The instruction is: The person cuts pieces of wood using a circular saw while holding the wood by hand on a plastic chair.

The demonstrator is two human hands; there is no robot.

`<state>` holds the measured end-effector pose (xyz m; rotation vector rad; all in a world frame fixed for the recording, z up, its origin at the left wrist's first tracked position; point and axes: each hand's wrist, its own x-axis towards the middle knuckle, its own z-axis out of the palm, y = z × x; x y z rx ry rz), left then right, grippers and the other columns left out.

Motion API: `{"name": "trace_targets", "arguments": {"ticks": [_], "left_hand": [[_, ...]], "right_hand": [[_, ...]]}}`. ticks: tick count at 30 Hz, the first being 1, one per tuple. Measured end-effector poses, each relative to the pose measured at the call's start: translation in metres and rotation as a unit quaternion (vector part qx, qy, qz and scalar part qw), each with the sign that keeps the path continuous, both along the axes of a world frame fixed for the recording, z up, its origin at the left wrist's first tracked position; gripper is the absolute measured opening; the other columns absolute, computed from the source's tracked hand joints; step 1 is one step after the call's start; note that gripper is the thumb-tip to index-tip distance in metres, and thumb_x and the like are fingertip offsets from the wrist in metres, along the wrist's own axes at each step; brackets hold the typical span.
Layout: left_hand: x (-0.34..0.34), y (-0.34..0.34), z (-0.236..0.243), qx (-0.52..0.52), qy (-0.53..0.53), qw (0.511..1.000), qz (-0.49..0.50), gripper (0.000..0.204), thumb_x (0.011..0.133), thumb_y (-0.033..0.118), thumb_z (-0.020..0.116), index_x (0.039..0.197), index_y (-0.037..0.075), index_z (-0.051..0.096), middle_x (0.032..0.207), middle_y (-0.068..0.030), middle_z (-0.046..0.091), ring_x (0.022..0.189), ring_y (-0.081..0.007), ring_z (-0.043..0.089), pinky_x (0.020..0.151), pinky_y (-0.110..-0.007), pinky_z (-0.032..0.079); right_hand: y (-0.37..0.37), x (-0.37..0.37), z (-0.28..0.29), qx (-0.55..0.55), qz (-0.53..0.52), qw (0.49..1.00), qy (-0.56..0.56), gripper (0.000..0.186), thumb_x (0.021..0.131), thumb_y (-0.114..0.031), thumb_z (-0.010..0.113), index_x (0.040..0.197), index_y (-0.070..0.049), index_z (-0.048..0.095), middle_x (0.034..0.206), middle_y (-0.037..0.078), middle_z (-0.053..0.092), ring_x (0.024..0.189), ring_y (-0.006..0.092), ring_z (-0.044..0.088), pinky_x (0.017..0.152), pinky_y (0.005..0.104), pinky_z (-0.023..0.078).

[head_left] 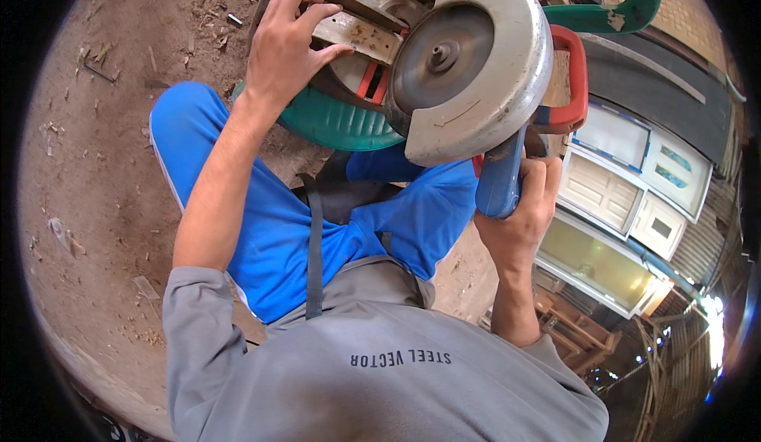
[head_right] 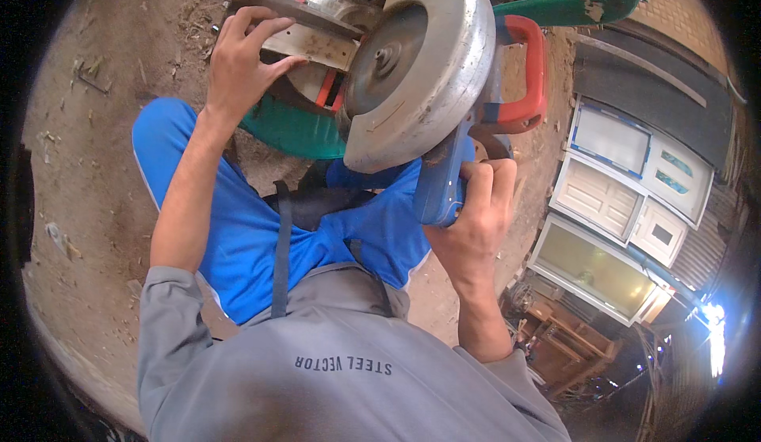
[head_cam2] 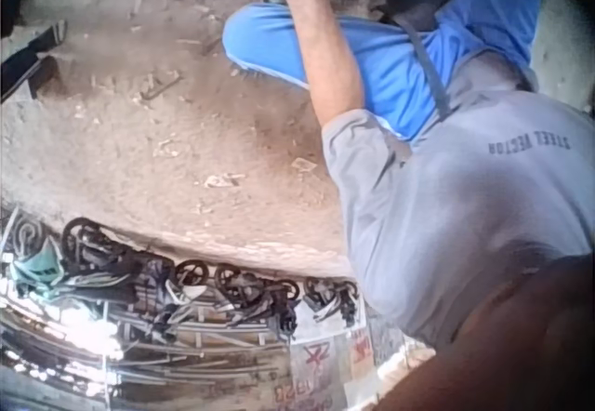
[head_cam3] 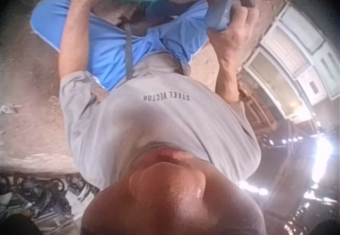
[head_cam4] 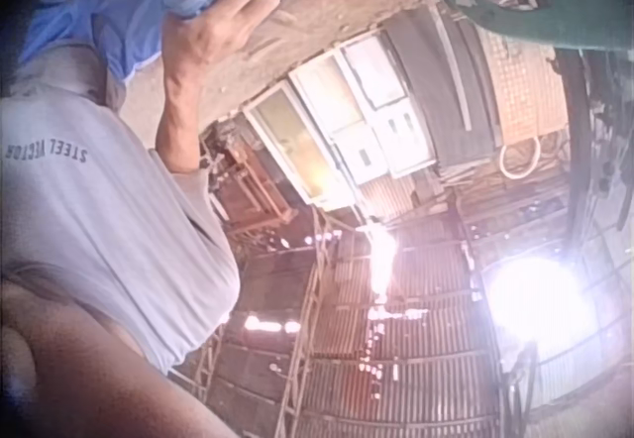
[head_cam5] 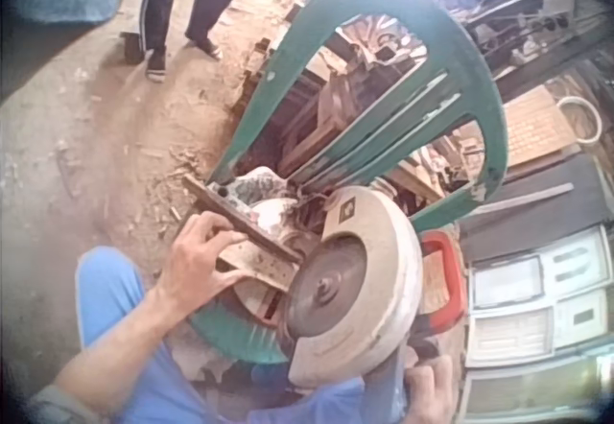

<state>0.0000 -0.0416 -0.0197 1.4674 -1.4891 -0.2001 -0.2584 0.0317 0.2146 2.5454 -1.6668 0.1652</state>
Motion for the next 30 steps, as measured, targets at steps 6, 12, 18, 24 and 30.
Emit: {"name": "trace_targets", "arguments": {"ticks": [6,12,18,24,30], "left_hand": [[-0.001,0.000,-0.001,-0.010,0.002,1.000,0.002,0.056,0.065,0.029,0.094,0.116,0.013,0.076,0.114,-0.0046,0.065,0.102,-0.0274,0.063,0.089,-0.040,0.056],[-0.001,0.000,0.005,-0.001,-0.003,1.000,-0.001,0.057,0.065,0.030,0.094,0.116,0.012,0.075,0.114,-0.0049,0.065,0.102,-0.0277,0.063,0.089,-0.040,0.056],[-0.001,0.000,0.007,-0.010,-0.008,1.000,0.000,0.057,0.065,0.031,0.093,0.116,0.013,0.075,0.114,-0.0053,0.065,0.107,-0.0294,0.063,0.092,-0.042,0.055],[-0.002,0.000,0.003,-0.012,-0.004,1.000,0.004,0.057,0.065,0.032,0.093,0.117,0.015,0.076,0.114,-0.0053,0.065,0.107,-0.0293,0.063,0.092,-0.042,0.056],[0.003,0.003,0.024,0.076,0.039,0.996,-0.028,0.051,0.065,0.027,0.094,0.110,0.010,0.076,0.117,-0.0094,0.066,0.116,-0.0319,0.060,0.099,-0.042,0.051]], "right_hand": [[0.004,0.004,-0.003,-0.013,-0.010,1.000,-0.001,0.037,0.067,0.004,0.079,0.097,-0.003,0.057,0.095,0.015,0.052,0.086,0.0369,0.058,0.075,0.0449,0.048],[0.005,0.006,-0.003,-0.004,-0.021,1.000,0.001,0.037,0.066,0.007,0.076,0.096,-0.003,0.058,0.095,0.015,0.054,0.087,0.0369,0.058,0.076,0.0453,0.048],[0.004,0.005,-0.005,-0.008,-0.013,1.000,-0.001,0.036,0.067,0.008,0.076,0.096,-0.002,0.057,0.095,0.015,0.054,0.087,0.0366,0.058,0.077,0.0447,0.047],[0.004,0.006,-0.006,-0.012,-0.013,1.000,0.003,0.035,0.070,0.006,0.078,0.096,-0.002,0.056,0.092,0.014,0.051,0.084,0.0354,0.056,0.075,0.0439,0.047],[0.005,0.005,-0.010,-0.020,-0.012,1.000,0.011,0.036,0.071,0.002,0.081,0.096,-0.003,0.056,0.091,0.014,0.048,0.081,0.0347,0.054,0.072,0.0440,0.045]]}}
